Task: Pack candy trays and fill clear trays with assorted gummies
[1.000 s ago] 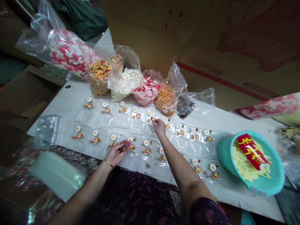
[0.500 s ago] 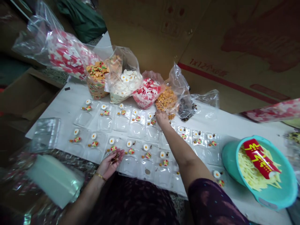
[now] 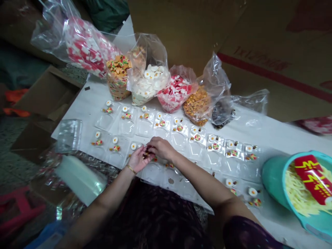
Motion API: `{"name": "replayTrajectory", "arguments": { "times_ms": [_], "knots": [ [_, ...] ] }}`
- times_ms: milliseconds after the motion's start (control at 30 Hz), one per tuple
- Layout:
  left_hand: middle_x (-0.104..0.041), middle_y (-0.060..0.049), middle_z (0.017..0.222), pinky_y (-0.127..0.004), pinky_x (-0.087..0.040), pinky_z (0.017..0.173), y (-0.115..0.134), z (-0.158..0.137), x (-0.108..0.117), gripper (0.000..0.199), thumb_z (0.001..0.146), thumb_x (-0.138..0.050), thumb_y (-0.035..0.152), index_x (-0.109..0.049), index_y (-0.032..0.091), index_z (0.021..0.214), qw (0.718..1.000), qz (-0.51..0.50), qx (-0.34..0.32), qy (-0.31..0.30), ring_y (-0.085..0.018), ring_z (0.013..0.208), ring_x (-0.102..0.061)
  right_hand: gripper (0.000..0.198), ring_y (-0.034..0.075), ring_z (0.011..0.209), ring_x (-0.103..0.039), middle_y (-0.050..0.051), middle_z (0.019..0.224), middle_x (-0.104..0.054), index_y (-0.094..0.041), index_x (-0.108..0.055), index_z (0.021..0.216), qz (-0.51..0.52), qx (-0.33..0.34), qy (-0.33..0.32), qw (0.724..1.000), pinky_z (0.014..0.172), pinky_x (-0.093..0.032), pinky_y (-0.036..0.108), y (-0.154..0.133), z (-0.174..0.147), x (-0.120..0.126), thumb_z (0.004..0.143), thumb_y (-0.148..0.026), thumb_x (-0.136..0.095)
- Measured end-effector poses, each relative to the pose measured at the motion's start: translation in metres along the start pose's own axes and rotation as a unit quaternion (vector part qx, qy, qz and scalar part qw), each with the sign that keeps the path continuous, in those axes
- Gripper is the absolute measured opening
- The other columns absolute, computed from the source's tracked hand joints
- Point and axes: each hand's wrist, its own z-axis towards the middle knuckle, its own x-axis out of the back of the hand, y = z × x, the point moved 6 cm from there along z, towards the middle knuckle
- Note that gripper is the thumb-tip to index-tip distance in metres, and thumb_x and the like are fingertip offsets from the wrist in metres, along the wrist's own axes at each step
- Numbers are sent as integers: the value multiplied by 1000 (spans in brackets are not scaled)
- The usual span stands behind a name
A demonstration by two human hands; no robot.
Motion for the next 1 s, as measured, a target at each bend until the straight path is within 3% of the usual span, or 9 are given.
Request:
{"name": "replayTrajectory", "arguments": {
  "times_ms": [133, 233, 333, 467, 567, 733, 900, 1000],
  "knots": [
    [-63, -6, 71, -26, -51, 65, -1, 3, -2, 21, 82, -44, 19, -62, 9, 76, 1000, 14, -13, 12, -12, 67, -59, 14, 13, 74, -53, 2, 75, -58, -18, -64, 83, 24, -35, -10, 999, 68, -41, 24, -11, -2, -19, 76, -11, -54],
    [-65, -6, 73, -24, -51, 67, 0, 3, 5, 15, 77, -49, 9, -63, 9, 77, 998, 39, -30, 39, -12, 69, -61, 10, 11, 69, -54, 1, 73, -59, -17, -63, 78, 104, -82, 16, 991, 65, -42, 22, 8, -3, -16, 74, -12, -55],
    [-67, -9, 79, -24, -50, 70, 2, 4, 11, 16, 74, -50, 5, -64, 9, 81, 997, 56, -31, 38, -15, 77, -63, 5, 11, 66, -55, 0, 71, -59, -16, -62, 74, 138, -129, 82, 979, 63, -42, 22, 39, 2, 4, 73, -16, -56],
    [-67, -11, 87, -25, -51, 71, 8, 4, 22, 16, 75, -52, 8, -64, 9, 86, 997, 52, -41, 36, -17, 84, -63, 7, 12, 67, -55, 1, 75, -60, -16, -61, 75, 22, -210, 182, 960, 64, -42, 24, 89, 23, 50, 74, -16, -54],
    [-67, -11, 87, -24, -52, 71, 12, -1, 35, 16, 75, -53, 9, -64, 9, 86, 996, 39, -57, 55, -16, 81, -63, 14, 15, 79, -55, 6, 88, -61, -16, -62, 82, -137, -181, 167, 960, 70, -42, 26, 107, 51, 68, 76, -13, -50],
    [-68, -10, 85, -23, -52, 70, 11, -7, 53, 15, 75, -53, 9, -64, 10, 85, 995, 16, -67, 77, -14, 78, -63, 25, 18, 96, -51, 8, 104, -59, -17, -63, 88, -287, -101, 72, 950, 81, -38, 28, 118, 69, 58, 79, -8, -42],
    [-67, -11, 89, -24, -52, 75, 12, -5, 58, 16, 75, -53, 7, -64, 9, 87, 996, 1, -69, 59, -15, 82, -63, 32, 21, 100, -47, 10, 112, -55, -15, -61, 103, -306, -147, 140, 930, 86, -37, 31, 130, 33, 58, 80, -8, -40],
    [-66, -10, 92, -26, -50, 80, 15, -3, 49, 19, 72, -54, 4, -63, 10, 88, 997, 1, -69, 44, -16, 87, -62, 32, 22, 97, -48, 10, 110, -56, -16, -61, 104, -294, -163, 132, 932, 84, -37, 33, 129, 25, 53, 79, -10, -43]
  ]
}}
